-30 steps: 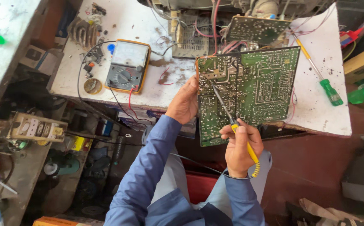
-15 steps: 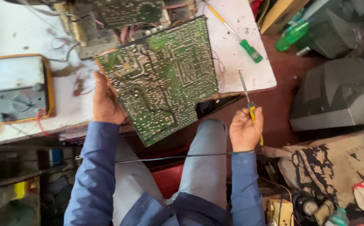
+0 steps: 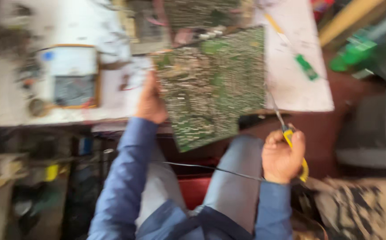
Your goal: The person uses a soldering iron to work on a green circuit board held in their left hand. They repeatedly apply the soldering iron to various points on the board's surface, likely reflowing solder or making connections.
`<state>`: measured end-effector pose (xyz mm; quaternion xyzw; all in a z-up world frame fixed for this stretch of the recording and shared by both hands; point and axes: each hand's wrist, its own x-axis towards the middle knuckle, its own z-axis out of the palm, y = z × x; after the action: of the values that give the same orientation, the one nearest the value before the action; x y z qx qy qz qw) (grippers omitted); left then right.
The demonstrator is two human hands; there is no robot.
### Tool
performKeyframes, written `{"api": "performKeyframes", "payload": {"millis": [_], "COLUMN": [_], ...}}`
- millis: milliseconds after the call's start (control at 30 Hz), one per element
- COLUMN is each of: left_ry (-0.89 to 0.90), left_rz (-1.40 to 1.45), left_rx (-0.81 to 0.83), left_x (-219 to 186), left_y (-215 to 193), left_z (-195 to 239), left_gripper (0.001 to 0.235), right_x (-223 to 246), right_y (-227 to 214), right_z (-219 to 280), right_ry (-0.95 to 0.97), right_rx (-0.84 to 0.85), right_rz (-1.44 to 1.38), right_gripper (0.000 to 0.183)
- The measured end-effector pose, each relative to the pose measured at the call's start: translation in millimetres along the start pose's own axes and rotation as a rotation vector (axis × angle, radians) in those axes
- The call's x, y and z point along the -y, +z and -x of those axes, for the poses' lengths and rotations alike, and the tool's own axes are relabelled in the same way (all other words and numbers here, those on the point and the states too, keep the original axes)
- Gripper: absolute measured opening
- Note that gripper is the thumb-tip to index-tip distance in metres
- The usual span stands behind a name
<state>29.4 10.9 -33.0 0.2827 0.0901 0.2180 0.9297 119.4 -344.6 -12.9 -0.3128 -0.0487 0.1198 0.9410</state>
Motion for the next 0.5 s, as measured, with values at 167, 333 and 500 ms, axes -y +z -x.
{"api": "performKeyframes", "payload": {"millis": [167,333,500], "left_ry": [-0.073,-0.141,-0.168], "left_rz": [0.15,0.194,0.195], "left_rx": [0.126,0.209,0.221], "left_x": [6,3,-1], "left_y": [-8,-11,-9], "left_z": [-4,-3,0], "left_gripper": [0.06,0.062,0.063], "right_x": [-42,-67,-70], "right_y": [81,120,126], "right_z": [39,45,46], "right_ry": [-0.165,-0.263,-0.29], "right_rx": [0.299,0.462,0.472], "right_rz": [0.685,0.84,0.865], "right_gripper": [0.021,0.023,0.022]}}
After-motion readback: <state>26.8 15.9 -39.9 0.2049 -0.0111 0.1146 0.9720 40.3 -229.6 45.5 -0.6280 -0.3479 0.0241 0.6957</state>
